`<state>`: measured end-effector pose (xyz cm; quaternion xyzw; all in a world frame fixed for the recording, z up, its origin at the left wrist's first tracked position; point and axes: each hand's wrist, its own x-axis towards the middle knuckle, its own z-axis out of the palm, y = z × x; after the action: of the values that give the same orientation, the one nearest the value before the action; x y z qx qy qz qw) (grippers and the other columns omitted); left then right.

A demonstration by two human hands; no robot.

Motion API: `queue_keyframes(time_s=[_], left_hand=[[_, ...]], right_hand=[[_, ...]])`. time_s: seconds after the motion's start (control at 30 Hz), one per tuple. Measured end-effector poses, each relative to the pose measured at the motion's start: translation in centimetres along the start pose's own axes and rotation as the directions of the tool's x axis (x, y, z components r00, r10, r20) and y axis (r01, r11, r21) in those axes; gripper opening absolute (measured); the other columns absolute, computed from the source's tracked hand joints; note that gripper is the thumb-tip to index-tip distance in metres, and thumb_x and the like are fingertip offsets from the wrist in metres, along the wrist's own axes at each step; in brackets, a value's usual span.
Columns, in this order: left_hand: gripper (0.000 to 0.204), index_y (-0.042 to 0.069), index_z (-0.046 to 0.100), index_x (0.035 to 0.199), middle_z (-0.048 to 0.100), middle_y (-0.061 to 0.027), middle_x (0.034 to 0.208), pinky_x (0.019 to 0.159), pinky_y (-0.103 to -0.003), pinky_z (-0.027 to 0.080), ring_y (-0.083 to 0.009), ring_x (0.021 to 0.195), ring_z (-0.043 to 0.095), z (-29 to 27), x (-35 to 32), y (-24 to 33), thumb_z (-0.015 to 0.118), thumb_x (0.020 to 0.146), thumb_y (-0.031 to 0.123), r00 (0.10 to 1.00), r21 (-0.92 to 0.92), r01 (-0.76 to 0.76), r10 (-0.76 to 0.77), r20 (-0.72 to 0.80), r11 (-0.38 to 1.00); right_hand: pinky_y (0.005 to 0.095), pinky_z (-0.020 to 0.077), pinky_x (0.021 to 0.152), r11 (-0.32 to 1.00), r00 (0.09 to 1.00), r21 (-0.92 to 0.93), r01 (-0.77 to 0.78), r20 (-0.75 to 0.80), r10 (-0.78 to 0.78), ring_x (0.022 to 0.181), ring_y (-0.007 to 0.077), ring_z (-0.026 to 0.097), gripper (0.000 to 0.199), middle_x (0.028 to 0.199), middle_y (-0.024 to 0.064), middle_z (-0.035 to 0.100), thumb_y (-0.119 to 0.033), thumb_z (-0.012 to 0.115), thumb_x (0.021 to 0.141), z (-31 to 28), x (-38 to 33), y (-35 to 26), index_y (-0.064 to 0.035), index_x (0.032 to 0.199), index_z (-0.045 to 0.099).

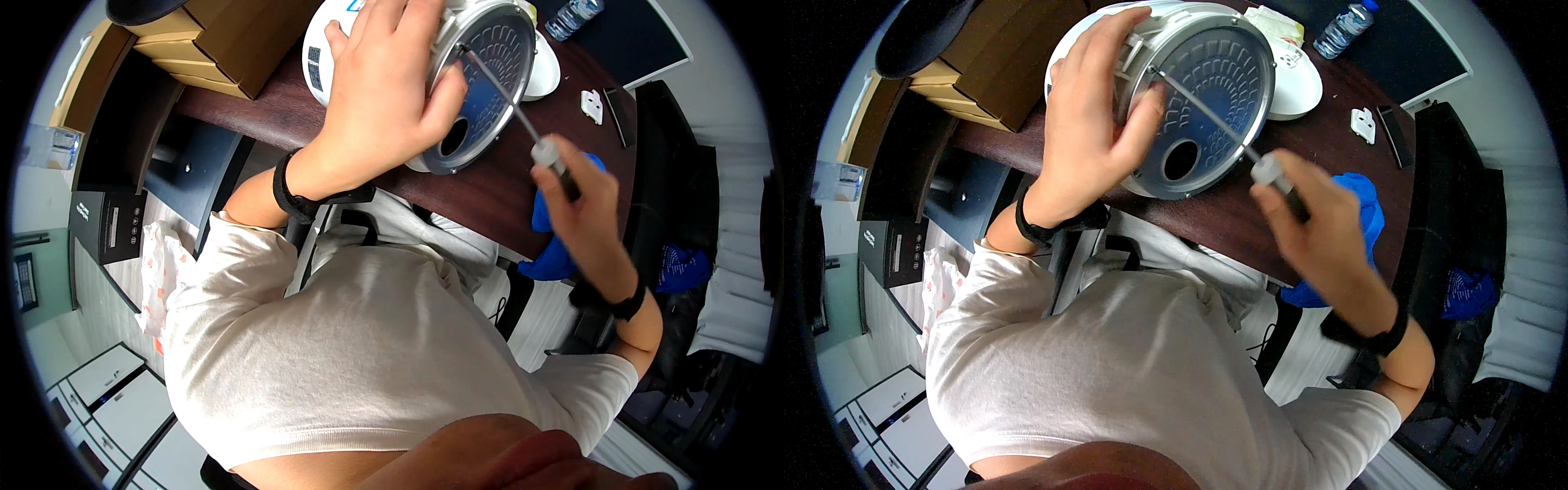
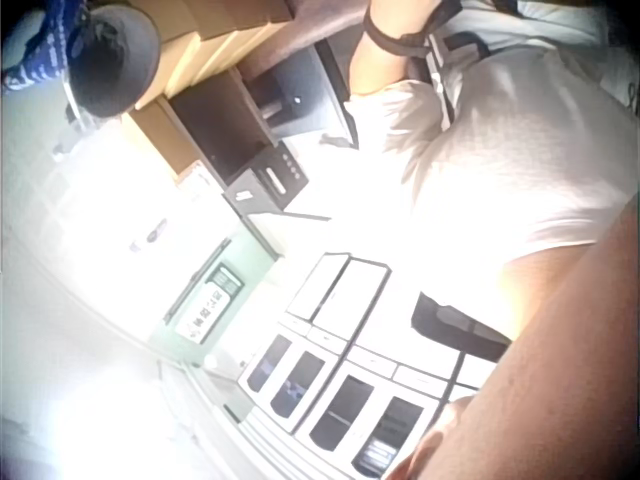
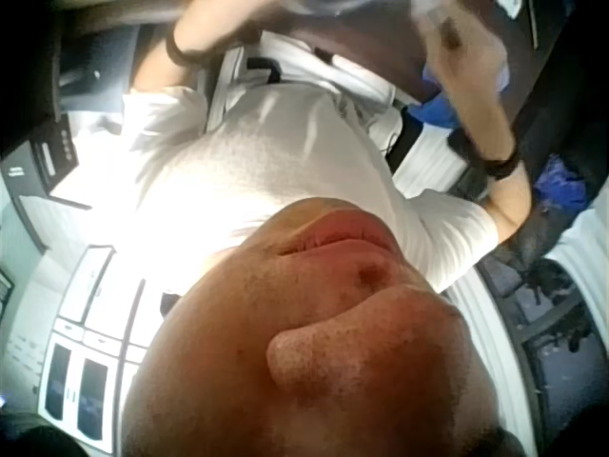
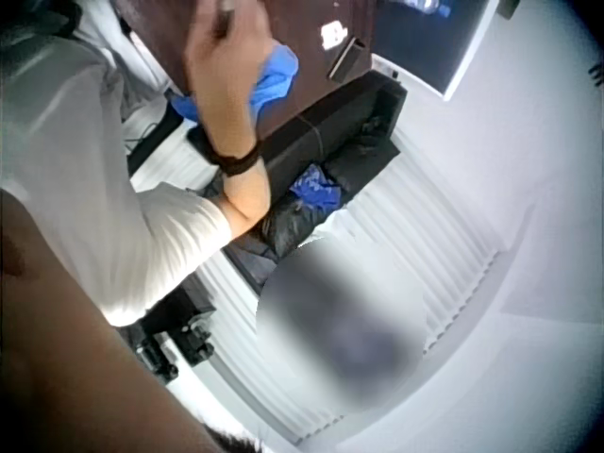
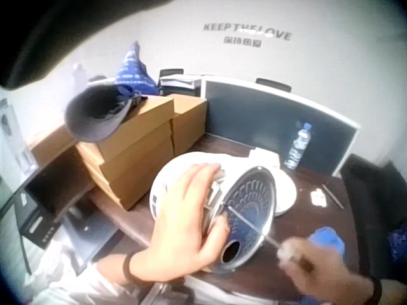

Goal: The person assembles a white appliance by attaching a circular metal base to the main body. They align the parts, insert screws, and use a screwdriver to tighten them into place.

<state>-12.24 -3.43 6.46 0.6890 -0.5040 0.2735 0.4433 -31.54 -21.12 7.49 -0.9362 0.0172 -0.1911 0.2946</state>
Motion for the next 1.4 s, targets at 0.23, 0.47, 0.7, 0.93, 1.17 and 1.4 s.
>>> queue_keyframes(time_s=[0.23, 0.47, 0.7, 0.93, 1.17, 1.4], left_hand=[[0.064, -0.004, 0.044, 0.135, 0.049, -0.0302, 0.128, 0.099, -0.049, 0.041, -0.0480, 0.114, 0.050, 0.9, 0.5, 0.7, 0.064, 0.076, 0.011, 1.000, 0.029, 0.015, -0.014, -0.015, 0.999], [0.065, -0.004, 0.043, 0.136, 0.049, -0.0300, 0.129, 0.100, -0.049, 0.041, -0.0473, 0.117, 0.050, 1.0, 0.6, 0.6, 0.065, 0.076, 0.011, 0.999, -0.026, 0.015, -0.014, 0.030, 1.000], [0.065, -0.004, 0.044, 0.136, 0.048, -0.0307, 0.131, 0.102, -0.049, 0.040, -0.0480, 0.120, 0.048, 1.1, 0.5, 0.6, 0.065, 0.076, 0.011, 0.998, -0.043, -0.017, 0.019, 0.059, 0.999], [0.065, -0.006, 0.045, 0.135, 0.048, -0.0313, 0.132, 0.104, -0.050, 0.039, -0.0498, 0.124, 0.046, 0.9, 0.2, 0.8, 0.065, 0.076, 0.012, 0.994, -0.026, 0.014, -0.011, 0.106, 1.000], [0.065, -0.006, 0.046, 0.135, 0.049, -0.0311, 0.131, 0.104, -0.051, 0.038, -0.0496, 0.124, 0.046, 1.2, 0.3, 0.2, 0.065, 0.075, 0.012, 0.997, -0.035, -0.039, 0.041, 0.067, 0.999], [0.065, -0.004, 0.046, 0.135, 0.049, -0.0303, 0.131, 0.101, -0.051, 0.040, -0.0488, 0.122, 0.047, 1.2, 0.4, 0.4, 0.064, 0.075, 0.012, 0.995, -0.012, -0.061, 0.062, 0.080, 0.998]], right_hand=[[0.0264, 0.0408, 0.053, 0.632, 0.784, 0.465, -0.620, 0.337, 0.521, 0.062, 0.0079, 0.052, 0.025, 0.070, 0.0030, 0.054, -0.022, 0.063, 0.097, -1.1, -1.1, -4.4, 0.0000, 0.108, 0.065], [0.0295, 0.0477, 0.058, 0.960, 1.000, -0.279, 0.013, 0.000, -0.014, 0.066, 0.0171, 0.062, 0.026, 0.081, 0.0072, 0.061, -0.016, 0.073, 0.087, -3.6, -0.4, -1.9, -0.0043, 0.108, 0.066], [0.0308, 0.0487, 0.061, 0.815, 0.979, -0.552, 0.178, 0.020, -0.200, 0.070, 0.0239, 0.063, 0.035, 0.086, 0.0094, 0.060, -0.017, 0.076, 0.081, -6.4, 1.3, -0.7, -0.0087, 0.114, 0.067], [0.0309, 0.0483, 0.060, 0.716, 0.967, -0.662, 0.221, 0.054, -0.249, 0.069, 0.0219, 0.061, 0.038, 0.085, 0.0089, 0.059, -0.019, 0.076, 0.081, -7.1, 2.0, 0.0, -0.0099, 0.118, 0.067], [0.0304, 0.0478, 0.059, 0.722, 0.966, -0.651, 0.234, 0.073, -0.247, 0.070, 0.0207, 0.061, 0.038, 0.085, 0.0089, 0.058, -0.019, 0.075, 0.082, -7.3, 2.2, 0.1, -0.0103, 0.119, 0.067], [0.0307, 0.0474, 0.059, 0.584, 0.922, -0.728, 0.359, 0.178, -0.344, 0.069, 0.0199, 0.060, 0.037, 0.084, 0.0074, 0.058, -0.023, 0.073, 0.083, -9.2, 4.1, -0.2, -0.0107, 0.118, 0.067]])
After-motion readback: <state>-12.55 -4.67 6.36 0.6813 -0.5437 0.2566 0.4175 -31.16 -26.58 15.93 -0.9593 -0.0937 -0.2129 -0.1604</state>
